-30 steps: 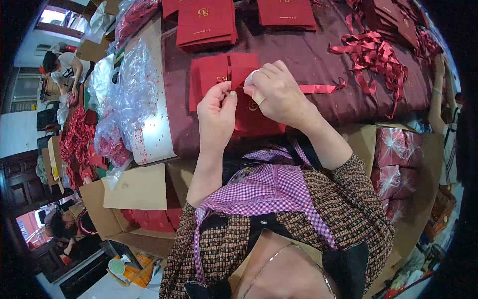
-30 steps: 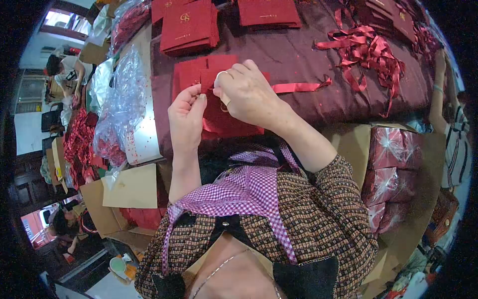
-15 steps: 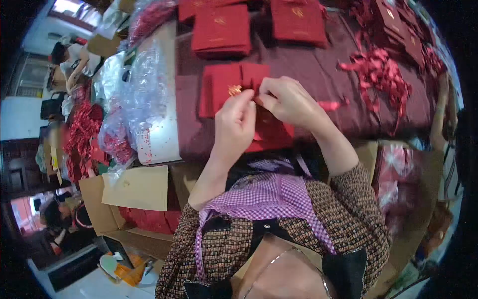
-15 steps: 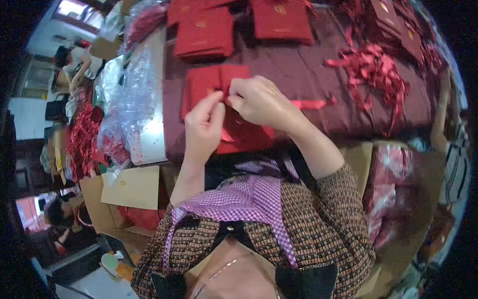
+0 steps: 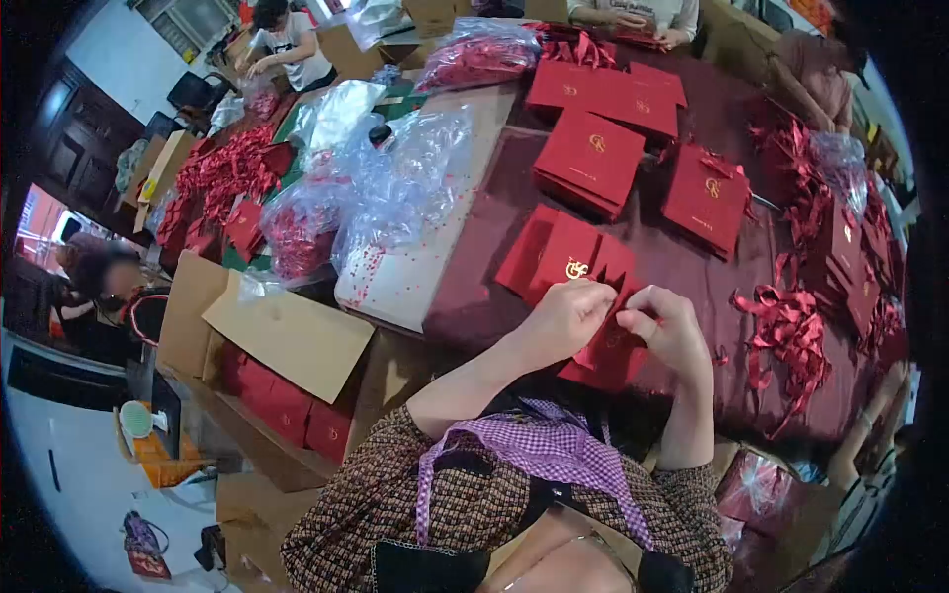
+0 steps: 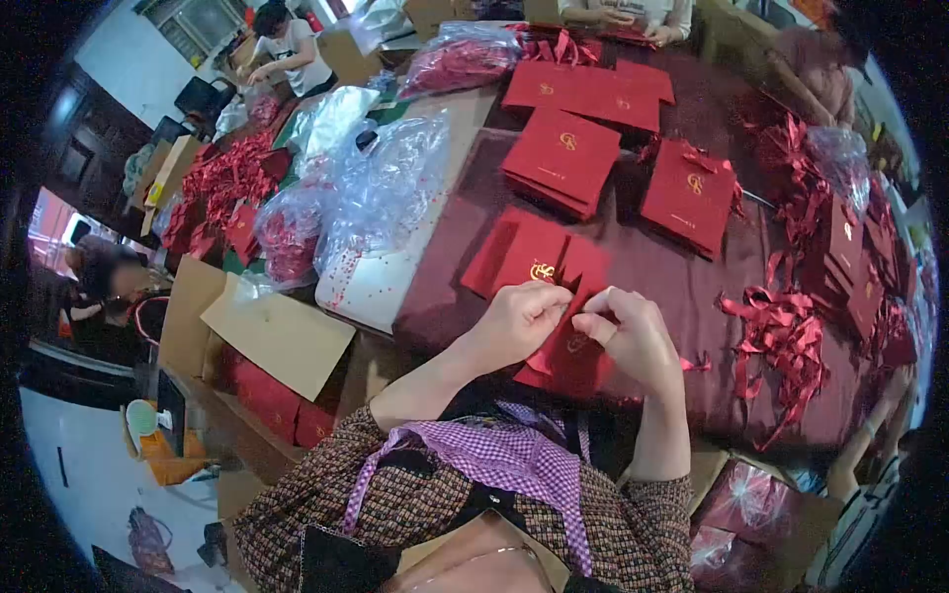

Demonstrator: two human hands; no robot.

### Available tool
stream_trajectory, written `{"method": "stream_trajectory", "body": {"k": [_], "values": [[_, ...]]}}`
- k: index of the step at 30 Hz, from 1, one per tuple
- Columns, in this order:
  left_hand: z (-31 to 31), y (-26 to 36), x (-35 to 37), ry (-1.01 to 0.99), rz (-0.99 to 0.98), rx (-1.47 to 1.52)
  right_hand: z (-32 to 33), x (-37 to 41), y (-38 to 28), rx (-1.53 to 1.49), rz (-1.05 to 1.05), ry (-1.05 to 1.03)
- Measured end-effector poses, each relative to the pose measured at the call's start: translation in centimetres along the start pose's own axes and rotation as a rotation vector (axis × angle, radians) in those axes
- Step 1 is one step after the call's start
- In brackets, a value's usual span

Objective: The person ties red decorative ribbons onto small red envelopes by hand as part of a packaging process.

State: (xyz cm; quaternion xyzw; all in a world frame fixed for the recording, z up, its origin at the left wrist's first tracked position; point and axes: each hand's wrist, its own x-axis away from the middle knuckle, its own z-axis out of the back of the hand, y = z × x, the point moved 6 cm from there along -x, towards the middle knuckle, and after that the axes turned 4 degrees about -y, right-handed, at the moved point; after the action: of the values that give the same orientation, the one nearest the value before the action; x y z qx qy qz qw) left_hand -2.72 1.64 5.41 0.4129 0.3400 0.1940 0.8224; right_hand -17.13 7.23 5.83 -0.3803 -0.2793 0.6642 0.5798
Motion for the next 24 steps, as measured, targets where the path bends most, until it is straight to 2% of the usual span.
{"method": "stream_trajectory", "body": {"k": [1, 3, 7, 9, 12, 15, 16, 18, 21, 23, 24], "values": [[0.1, -0.1, 0.1, 0.006, -0.002, -0.004, -0.1, 0.1, 0.1, 0.001, 0.007, -0.003], [0.3, -0.3, 0.1, 0.042, -0.008, -0.071, 0.4, 0.6, 1.3, -0.118, -0.165, 0.075], [0.1, 0.4, 0.3, 0.048, -0.045, -0.051, 0.0, 0.7, 0.8, -0.101, -0.095, 0.097], [-0.1, 0.6, 0.2, 0.036, -0.089, -0.051, -0.2, 0.9, 0.8, -0.075, -0.132, 0.107], [-0.3, 0.6, 0.3, 0.058, -0.122, -0.097, 0.0, 1.1, 0.4, 0.057, -0.033, 0.155], [-0.1, 0.6, 0.2, 0.002, -0.059, -0.056, 0.4, 1.0, -0.3, 0.055, -0.025, 0.002], [0.0, 0.8, 0.2, -0.005, -0.06, -0.053, 0.8, 1.1, 0.2, -0.072, -0.017, 0.014], [0.0, 0.9, 0.2, -0.016, -0.056, -0.017, 2.4, 0.9, -0.9, -0.067, 0.037, 0.157], [-0.3, 1.3, 0.2, -0.063, -0.081, -0.049, 2.8, -0.1, -5.4, 0.337, 0.43, 0.139], [-0.5, 1.5, 0.2, -0.081, -0.093, -0.06, 2.1, -0.2, -4.8, 0.31, 0.437, 0.101], [-0.4, 1.4, 0.2, -0.069, -0.074, -0.042, 1.7, -0.3, -4.1, 0.256, 0.383, 0.018]]}}
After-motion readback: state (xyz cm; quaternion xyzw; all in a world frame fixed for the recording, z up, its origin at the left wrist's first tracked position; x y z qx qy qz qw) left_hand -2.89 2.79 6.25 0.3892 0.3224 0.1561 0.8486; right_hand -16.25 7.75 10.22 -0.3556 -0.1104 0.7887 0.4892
